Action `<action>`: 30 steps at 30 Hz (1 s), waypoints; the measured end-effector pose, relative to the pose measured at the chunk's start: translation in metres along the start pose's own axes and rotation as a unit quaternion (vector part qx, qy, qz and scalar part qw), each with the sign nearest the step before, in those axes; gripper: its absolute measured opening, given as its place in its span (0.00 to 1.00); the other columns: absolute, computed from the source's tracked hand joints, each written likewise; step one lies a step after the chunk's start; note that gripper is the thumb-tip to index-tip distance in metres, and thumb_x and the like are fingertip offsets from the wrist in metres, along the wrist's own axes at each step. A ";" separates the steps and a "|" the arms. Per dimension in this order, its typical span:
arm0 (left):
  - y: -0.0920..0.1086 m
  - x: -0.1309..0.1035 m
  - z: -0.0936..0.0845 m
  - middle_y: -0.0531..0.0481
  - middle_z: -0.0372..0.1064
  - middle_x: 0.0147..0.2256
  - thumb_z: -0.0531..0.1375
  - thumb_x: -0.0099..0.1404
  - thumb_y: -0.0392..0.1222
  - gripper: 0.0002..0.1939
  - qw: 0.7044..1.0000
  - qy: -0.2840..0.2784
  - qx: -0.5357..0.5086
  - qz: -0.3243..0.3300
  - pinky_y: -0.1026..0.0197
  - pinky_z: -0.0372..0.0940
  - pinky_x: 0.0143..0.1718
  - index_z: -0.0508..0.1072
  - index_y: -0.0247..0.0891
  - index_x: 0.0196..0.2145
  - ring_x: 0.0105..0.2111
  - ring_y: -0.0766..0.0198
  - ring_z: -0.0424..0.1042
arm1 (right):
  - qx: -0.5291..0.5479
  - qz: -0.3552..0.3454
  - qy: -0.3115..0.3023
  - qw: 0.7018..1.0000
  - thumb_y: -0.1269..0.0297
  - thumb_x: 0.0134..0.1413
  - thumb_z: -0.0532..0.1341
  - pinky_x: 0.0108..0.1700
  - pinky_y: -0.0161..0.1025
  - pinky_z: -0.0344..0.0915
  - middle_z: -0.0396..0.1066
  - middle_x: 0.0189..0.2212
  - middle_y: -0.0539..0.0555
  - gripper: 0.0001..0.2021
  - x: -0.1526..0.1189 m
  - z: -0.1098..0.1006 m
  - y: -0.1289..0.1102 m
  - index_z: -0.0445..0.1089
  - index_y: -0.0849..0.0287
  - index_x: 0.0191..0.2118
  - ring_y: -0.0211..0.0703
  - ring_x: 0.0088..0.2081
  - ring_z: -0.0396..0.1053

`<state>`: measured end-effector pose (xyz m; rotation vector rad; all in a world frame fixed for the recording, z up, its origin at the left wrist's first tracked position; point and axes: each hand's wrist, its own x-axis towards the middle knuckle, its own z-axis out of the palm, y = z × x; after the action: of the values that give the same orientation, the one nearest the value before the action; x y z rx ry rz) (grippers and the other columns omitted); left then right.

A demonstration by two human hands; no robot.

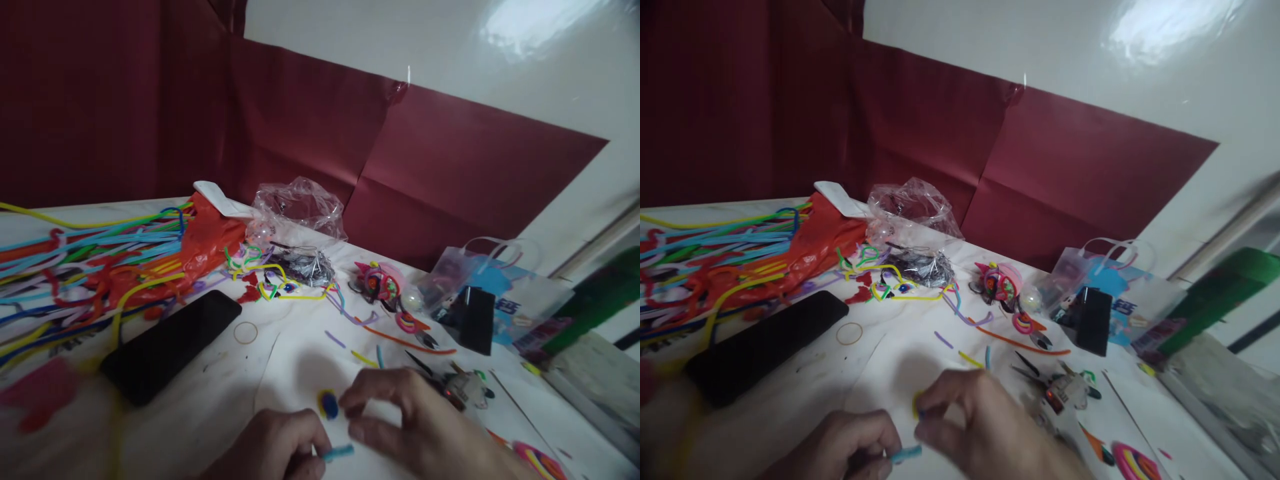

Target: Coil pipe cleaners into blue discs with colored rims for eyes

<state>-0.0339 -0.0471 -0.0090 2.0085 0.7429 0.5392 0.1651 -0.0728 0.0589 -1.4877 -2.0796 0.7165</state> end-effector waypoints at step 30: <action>0.018 0.005 -0.012 0.55 0.62 0.20 0.50 0.57 0.34 0.05 0.981 0.022 -0.181 -0.073 0.69 0.58 0.19 0.65 0.34 0.30 0.18 0.72 0.61 | -0.139 -0.107 0.108 0.979 0.67 0.58 0.50 0.21 0.26 0.59 0.67 0.21 0.46 0.12 -0.013 0.025 -0.017 0.68 0.56 0.27 0.34 0.21 0.65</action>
<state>-0.0326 -0.0441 0.0126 1.5982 0.7531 0.5883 0.1405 -0.0931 0.0500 -1.3804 -2.1897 0.1796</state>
